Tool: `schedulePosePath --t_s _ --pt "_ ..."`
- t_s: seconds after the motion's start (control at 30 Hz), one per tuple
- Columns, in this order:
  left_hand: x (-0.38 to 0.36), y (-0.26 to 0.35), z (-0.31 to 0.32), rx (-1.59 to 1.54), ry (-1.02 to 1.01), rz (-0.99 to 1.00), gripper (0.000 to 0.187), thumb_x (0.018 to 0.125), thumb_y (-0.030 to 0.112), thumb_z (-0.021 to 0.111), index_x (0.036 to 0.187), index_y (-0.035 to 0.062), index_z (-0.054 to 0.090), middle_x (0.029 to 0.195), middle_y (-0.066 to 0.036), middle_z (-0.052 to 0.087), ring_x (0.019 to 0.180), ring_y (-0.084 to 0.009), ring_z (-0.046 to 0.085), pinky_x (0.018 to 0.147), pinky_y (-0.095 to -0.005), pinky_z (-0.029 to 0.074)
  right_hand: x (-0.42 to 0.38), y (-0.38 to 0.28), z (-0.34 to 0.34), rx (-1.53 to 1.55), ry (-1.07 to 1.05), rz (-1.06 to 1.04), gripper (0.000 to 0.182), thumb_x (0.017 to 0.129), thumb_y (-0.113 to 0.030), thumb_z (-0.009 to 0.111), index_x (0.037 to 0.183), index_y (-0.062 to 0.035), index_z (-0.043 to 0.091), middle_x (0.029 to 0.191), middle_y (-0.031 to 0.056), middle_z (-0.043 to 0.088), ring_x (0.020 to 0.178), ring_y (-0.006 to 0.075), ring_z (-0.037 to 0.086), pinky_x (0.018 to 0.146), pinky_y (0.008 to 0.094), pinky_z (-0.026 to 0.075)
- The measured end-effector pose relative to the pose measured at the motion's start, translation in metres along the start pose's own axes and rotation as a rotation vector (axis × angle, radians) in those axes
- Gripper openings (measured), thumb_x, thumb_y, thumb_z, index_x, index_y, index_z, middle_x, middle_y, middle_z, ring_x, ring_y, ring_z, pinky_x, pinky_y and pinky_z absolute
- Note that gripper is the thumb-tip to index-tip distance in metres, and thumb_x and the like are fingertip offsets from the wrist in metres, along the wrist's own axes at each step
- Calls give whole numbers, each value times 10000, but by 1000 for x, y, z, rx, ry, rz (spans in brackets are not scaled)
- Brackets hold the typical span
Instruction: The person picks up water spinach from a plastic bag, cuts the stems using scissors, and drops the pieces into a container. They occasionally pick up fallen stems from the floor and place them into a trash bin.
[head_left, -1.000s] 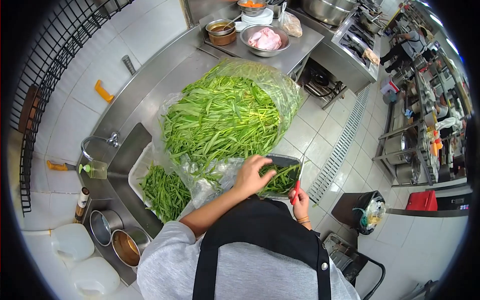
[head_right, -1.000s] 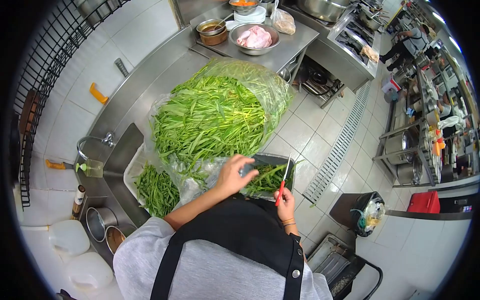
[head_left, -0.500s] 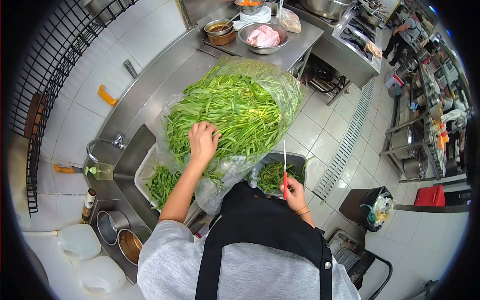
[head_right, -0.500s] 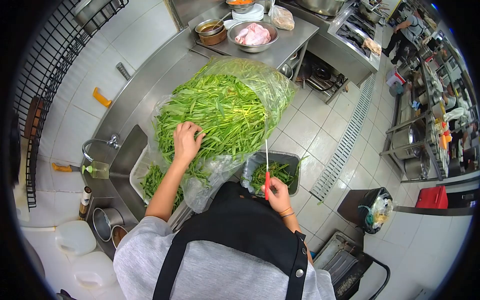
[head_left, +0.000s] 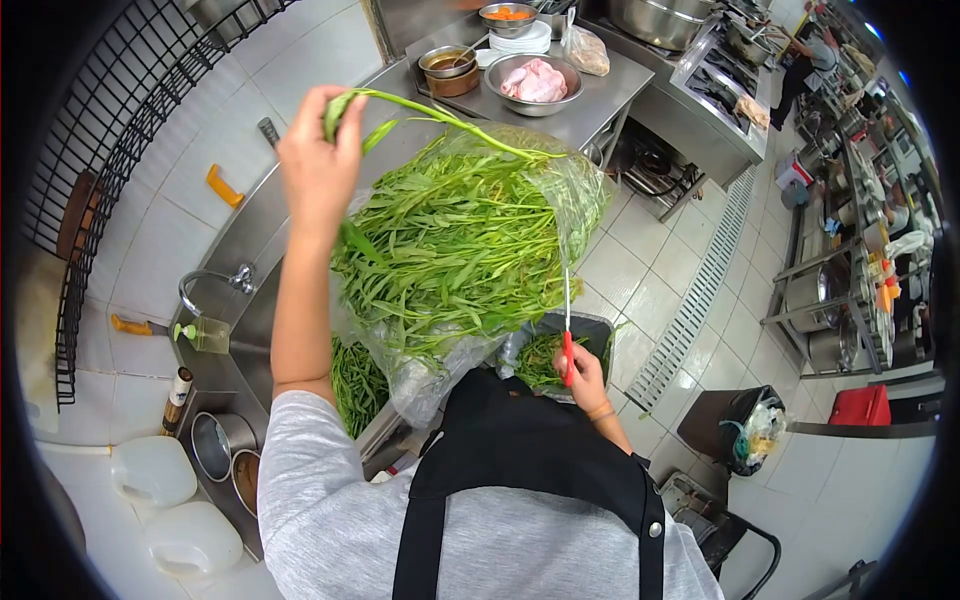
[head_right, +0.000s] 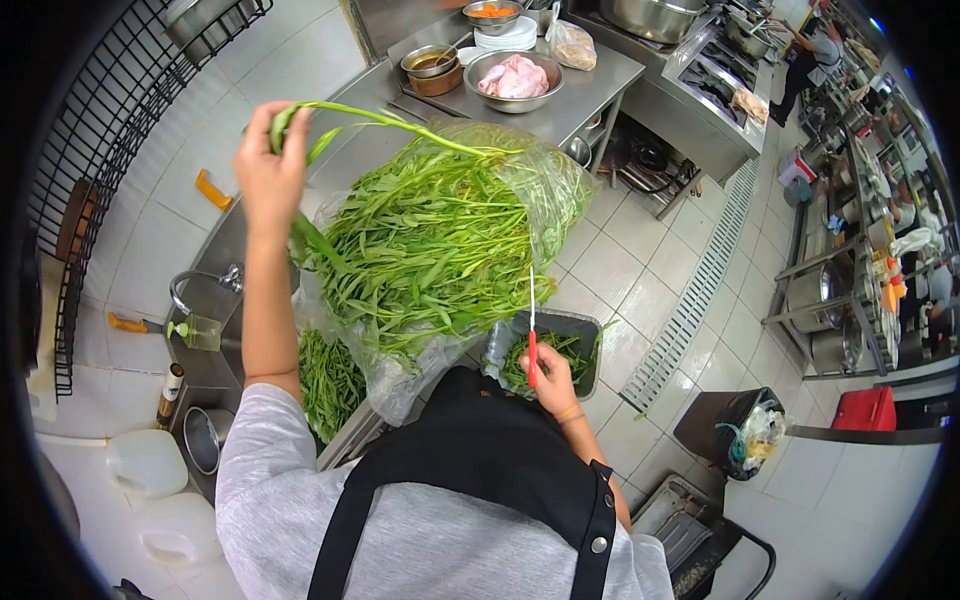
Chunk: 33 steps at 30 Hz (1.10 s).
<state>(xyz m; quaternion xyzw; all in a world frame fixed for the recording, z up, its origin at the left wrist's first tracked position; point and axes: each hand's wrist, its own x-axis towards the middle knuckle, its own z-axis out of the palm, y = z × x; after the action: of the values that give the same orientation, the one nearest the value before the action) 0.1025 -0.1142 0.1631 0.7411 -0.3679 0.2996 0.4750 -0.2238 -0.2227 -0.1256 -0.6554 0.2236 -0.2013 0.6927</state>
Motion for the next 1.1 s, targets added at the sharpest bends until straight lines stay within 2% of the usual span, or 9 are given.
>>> schedulePosePath --t_s 0.2,0.27,0.47,0.57,0.7,0.77,0.9,0.97,1.1 --pt "-101 -111 81 110 -504 -249 277 779 283 655 892 34 611 837 -175 641 770 -336 613 698 -389 471 51 60 23 -53 45 44 203 838 -162 588 742 -4 504 691 21 447 629 90 435 581 244 373" --pt "-132 -133 89 80 -486 -268 286 774 277 658 919 34 625 882 -180 641 853 -341 611 766 -396 463 57 64 29 -1 64 113 198 825 -161 600 745 -4 510 700 31 454 646 104 441 600 253 378" --pt "-144 -140 71 -77 -517 -339 283 696 94 721 950 50 602 935 -121 606 775 -205 592 694 -306 467 106 11 44 -292 130 -375 217 780 -166 651 743 4 522 706 81 469 675 183 478 644 296 401" --pt "-140 -130 60 -134 -487 -312 578 617 -56 730 1110 110 477 1120 -71 453 855 -173 561 661 -257 445 145 -19 54 -154 117 -216 286 777 -233 674 723 8 531 703 113 472 620 238 485 585 319 394" --pt "-145 -126 43 -265 -514 -184 442 620 -40 728 984 127 538 1088 -52 484 751 -109 538 594 -224 390 159 -35 39 -703 97 -250 383 809 -327 639 666 9 524 577 116 444 573 235 476 539 323 385" --pt "-145 -127 36 -239 -550 -126 396 624 -31 732 949 112 558 1067 -46 502 731 -106 535 584 -228 395 143 -29 34 -509 35 20 417 810 -384 629 675 -3 526 555 89 469 554 198 484 529 298 387" --pt "-153 -113 31 -252 -543 -140 305 650 -8 735 911 78 600 1025 -32 541 684 -85 513 551 -231 405 96 -26 36 0 -50 138 483 834 -488 554 688 -28 525 585 51 507 541 143 502 499 250 378" --pt "-156 -106 28 -255 -518 -211 308 664 -6 731 927 81 597 1024 -32 525 692 -78 507 552 -215 405 72 -48 43 315 -295 232 540 864 -562 442 730 -47 531 611 31 534 534 99 513 472 199 360" --pt "-162 -97 23 -242 -468 -210 283 660 -4 736 883 78 582 1012 -35 512 705 -77 510 561 -209 411 60 -54 64 369 -623 323 558 891 -565 372 775 -47 543 660 66 573 518 100 519 449 188 343"
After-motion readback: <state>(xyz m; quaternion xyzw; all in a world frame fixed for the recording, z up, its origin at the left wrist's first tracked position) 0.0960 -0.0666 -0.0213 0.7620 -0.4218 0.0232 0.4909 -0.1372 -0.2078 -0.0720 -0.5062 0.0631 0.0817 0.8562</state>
